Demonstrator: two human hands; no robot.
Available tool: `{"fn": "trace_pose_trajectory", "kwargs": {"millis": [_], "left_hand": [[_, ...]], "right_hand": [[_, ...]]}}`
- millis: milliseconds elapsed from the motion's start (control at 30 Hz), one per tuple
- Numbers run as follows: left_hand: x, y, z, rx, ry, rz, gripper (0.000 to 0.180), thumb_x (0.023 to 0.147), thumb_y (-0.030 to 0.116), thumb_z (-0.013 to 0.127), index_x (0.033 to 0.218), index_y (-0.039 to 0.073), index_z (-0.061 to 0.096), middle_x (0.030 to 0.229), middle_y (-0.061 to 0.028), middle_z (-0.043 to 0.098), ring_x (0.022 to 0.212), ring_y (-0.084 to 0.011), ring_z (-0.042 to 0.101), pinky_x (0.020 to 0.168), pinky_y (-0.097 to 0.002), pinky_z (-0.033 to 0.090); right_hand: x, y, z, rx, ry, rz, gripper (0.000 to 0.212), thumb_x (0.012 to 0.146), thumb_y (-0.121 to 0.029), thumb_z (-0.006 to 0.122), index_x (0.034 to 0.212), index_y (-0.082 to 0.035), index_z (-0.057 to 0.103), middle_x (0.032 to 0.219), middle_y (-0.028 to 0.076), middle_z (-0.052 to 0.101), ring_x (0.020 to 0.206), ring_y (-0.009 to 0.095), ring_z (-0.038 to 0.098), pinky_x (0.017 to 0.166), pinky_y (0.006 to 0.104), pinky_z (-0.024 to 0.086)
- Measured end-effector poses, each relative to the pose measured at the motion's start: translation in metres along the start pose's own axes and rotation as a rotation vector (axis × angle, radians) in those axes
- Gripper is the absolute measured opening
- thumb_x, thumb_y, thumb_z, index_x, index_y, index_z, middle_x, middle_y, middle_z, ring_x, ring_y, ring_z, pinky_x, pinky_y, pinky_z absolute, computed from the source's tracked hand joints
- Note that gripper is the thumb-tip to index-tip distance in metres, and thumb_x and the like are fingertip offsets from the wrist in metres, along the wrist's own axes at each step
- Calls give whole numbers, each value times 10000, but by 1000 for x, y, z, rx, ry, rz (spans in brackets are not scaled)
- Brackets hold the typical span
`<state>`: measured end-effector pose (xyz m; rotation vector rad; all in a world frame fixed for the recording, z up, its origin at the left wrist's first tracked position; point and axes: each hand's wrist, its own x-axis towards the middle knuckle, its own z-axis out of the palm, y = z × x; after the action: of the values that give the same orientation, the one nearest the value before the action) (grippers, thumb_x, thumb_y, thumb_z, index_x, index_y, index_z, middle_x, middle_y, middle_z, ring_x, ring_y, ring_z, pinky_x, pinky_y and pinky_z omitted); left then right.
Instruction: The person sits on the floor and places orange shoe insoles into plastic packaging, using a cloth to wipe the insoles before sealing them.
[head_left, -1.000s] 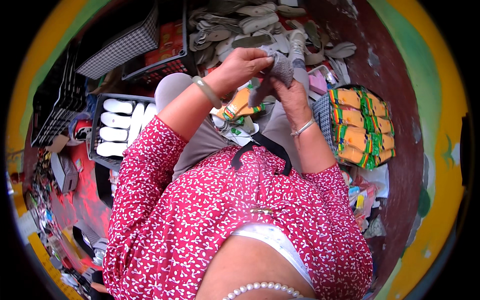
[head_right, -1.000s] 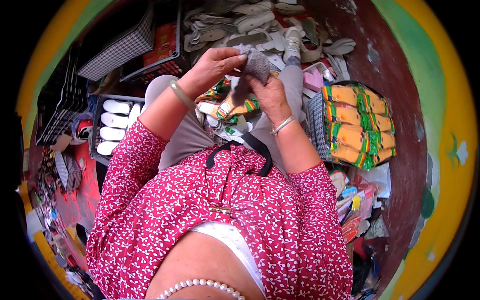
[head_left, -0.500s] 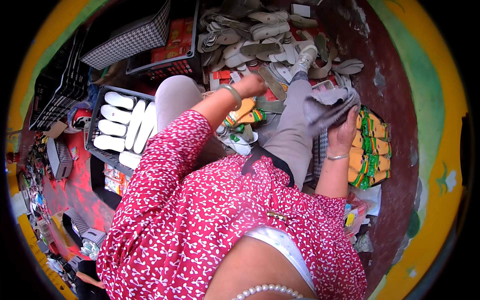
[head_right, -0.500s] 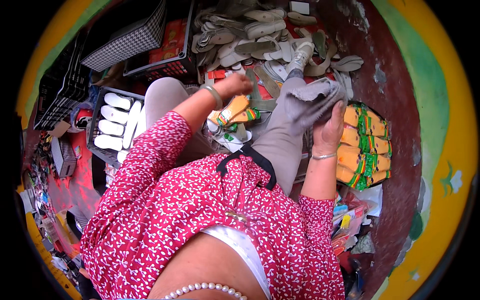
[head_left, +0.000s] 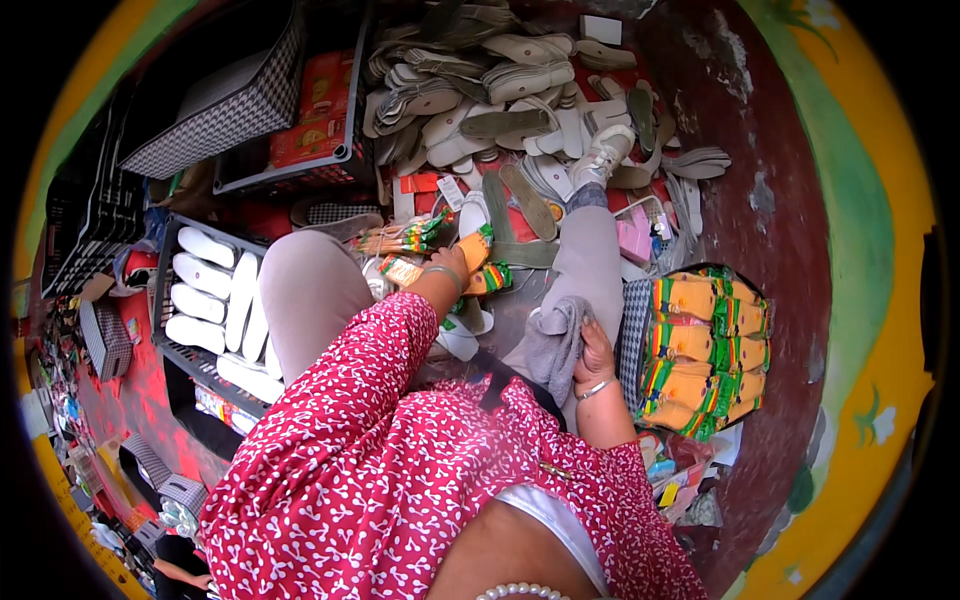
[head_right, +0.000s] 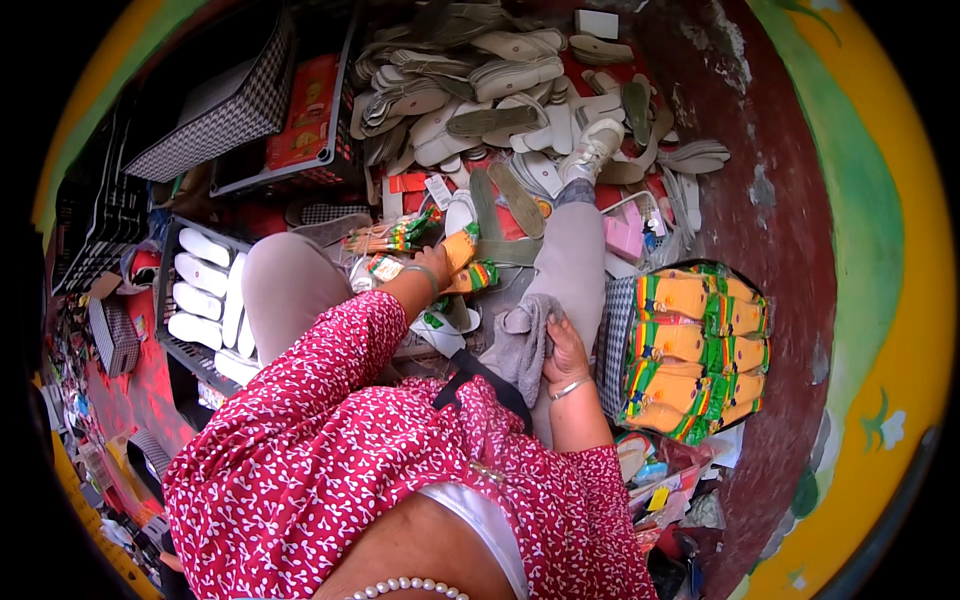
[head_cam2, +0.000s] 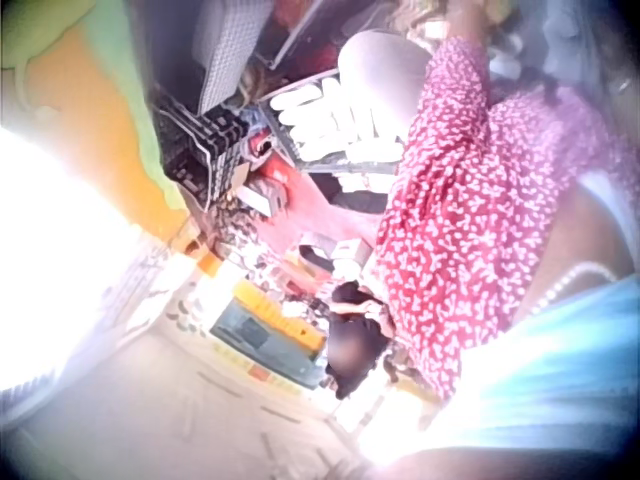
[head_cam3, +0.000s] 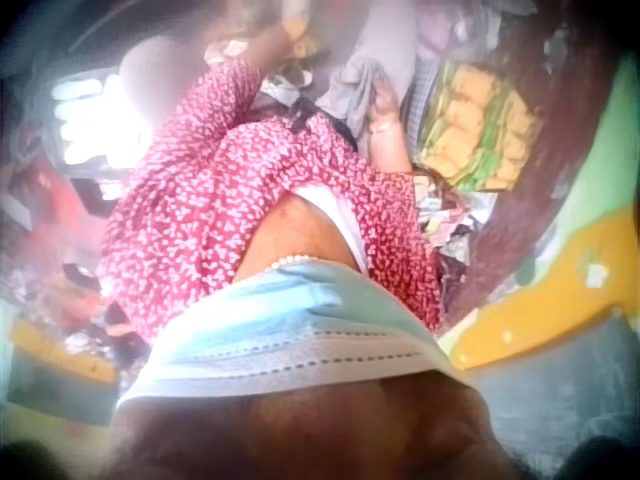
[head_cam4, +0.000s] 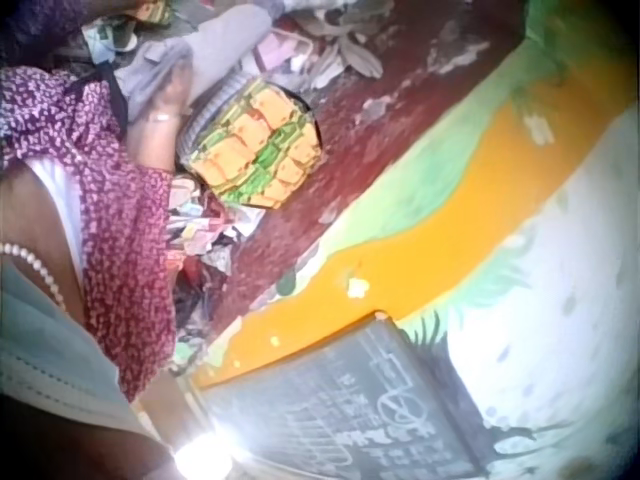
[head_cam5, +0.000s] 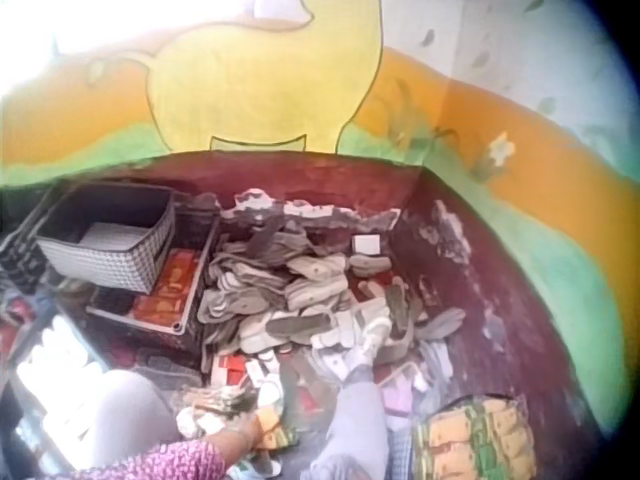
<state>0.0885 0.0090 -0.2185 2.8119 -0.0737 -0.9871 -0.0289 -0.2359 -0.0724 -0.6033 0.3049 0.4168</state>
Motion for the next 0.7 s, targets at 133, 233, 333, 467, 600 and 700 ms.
{"fn": "trace_pose_trajectory", "kwargs": {"millis": [133, 233, 333, 467, 600, 700], "left_hand": [[-2, -5, 16, 65, -10, -156, 770, 796, 333, 613, 1418, 123, 212, 1212, -187, 509, 1091, -333, 533, 893, -407, 431], [4, -13, 27, 0, -7, -126, 872, 792, 313, 632, 1455, 145, 91, 1176, -195, 526, 1050, -356, 553, 887, -424, 437], [13, -11, 24, -168, -77, -47, 818, 791, 308, 641, 1428, 129, 160, 1115, -187, 554, 983, -345, 578, 856, -433, 452], [16, 0, 2, -336, -154, 143, 758, 791, 303, 646, 1393, 115, 226, 1061, -174, 571, 930, -332, 593, 828, -443, 463], [18, 3, -19, -365, -142, 144, 700, 790, 297, 651, 1358, 102, 291, 1008, -160, 588, 877, -319, 608, 801, -453, 473], [12, 4, -43, -463, -121, 96, 658, 790, 293, 655, 1332, 93, 341, 968, -150, 601, 837, -309, 619, 780, -461, 481]], "right_hand": [[2, 1, -1, 22, 3, 37, 436, 856, -166, 606, 1236, -8, 459, 1135, 120, 580, 1075, 263, 560, 975, 416, 415], [1, -1, 0, 19, -5, 55, 488, 846, -170, 618, 1262, 0, 426, 1172, 125, 558, 1109, 266, 538, 998, 422, 390], [1, -2, 9, 6, 30, 74, 497, 845, -169, 618, 1266, 5, 418, 1175, 129, 555, 1115, 270, 534, 1001, 422, 387], [-1, -3, 16, -7, 5, 85, 497, 845, -163, 616, 1269, 4, 416, 1175, 130, 555, 1102, 270, 542, 990, 419, 399], [3, 3, 15, -43, -16, 81, 479, 845, -170, 616, 1255, 1, 435, 1157, 124, 567, 1080, 262, 556, 967, 417, 422], [9, 3, 13, -31, -61, 62, 469, 847, -197, 623, 1239, -4, 453, 1139, 120, 578, 1071, 254, 562, 958, 417, 431]]}}
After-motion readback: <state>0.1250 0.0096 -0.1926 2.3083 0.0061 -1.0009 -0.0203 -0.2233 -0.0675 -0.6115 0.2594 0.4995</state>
